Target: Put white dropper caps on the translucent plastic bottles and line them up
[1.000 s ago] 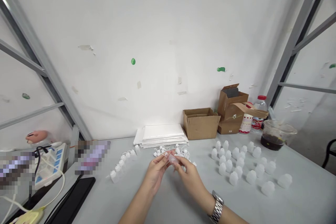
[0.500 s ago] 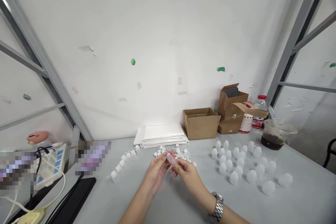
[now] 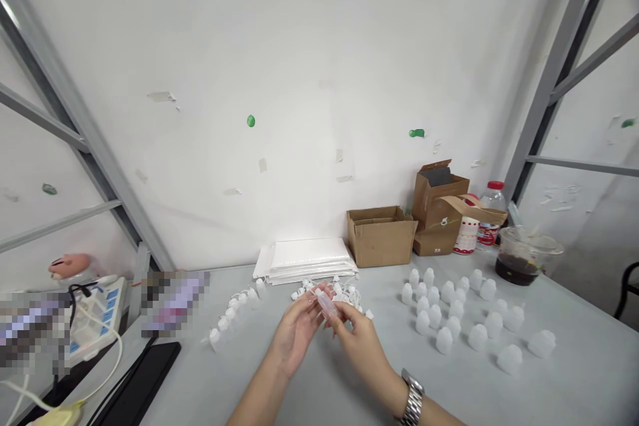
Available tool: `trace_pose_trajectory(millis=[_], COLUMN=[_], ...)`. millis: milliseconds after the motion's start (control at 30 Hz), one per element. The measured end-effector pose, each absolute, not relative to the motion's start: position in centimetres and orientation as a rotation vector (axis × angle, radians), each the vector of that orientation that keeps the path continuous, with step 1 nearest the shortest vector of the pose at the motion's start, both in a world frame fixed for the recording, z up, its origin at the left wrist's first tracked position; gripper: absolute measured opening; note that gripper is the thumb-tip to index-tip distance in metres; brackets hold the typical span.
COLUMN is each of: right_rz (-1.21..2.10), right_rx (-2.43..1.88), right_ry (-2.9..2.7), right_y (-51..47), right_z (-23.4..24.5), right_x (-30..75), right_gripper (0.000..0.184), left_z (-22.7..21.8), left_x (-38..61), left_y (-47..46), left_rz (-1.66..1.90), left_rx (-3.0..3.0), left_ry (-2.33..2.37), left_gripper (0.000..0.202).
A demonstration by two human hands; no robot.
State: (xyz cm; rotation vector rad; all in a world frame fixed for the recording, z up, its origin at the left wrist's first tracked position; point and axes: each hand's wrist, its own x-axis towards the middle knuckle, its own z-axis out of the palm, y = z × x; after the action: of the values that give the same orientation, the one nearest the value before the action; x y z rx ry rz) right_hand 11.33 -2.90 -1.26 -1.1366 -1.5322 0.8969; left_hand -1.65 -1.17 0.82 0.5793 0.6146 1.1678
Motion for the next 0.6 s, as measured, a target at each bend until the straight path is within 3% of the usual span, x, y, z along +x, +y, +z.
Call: trace_pose_trajectory(millis=[267, 600], right_rz=[0.487, 0.579], right_rx=[-1.164, -1.275], right_ry=[-1.668, -1.608], right_y=[-2.9, -3.0], right_z=[-2.3, -1.9], right_x=[11.4, 11.3], right_gripper=[0.018, 0.022], left_z=[0.6, -0.3], left_x=[-1.5, -1.1], left_y=[-1.3, -1.2], left_rz=[1.161, 1.102], left_rx=[0.555, 0.526], left_ry=[0.628, 0.596], left_gripper=[0.025, 0.037])
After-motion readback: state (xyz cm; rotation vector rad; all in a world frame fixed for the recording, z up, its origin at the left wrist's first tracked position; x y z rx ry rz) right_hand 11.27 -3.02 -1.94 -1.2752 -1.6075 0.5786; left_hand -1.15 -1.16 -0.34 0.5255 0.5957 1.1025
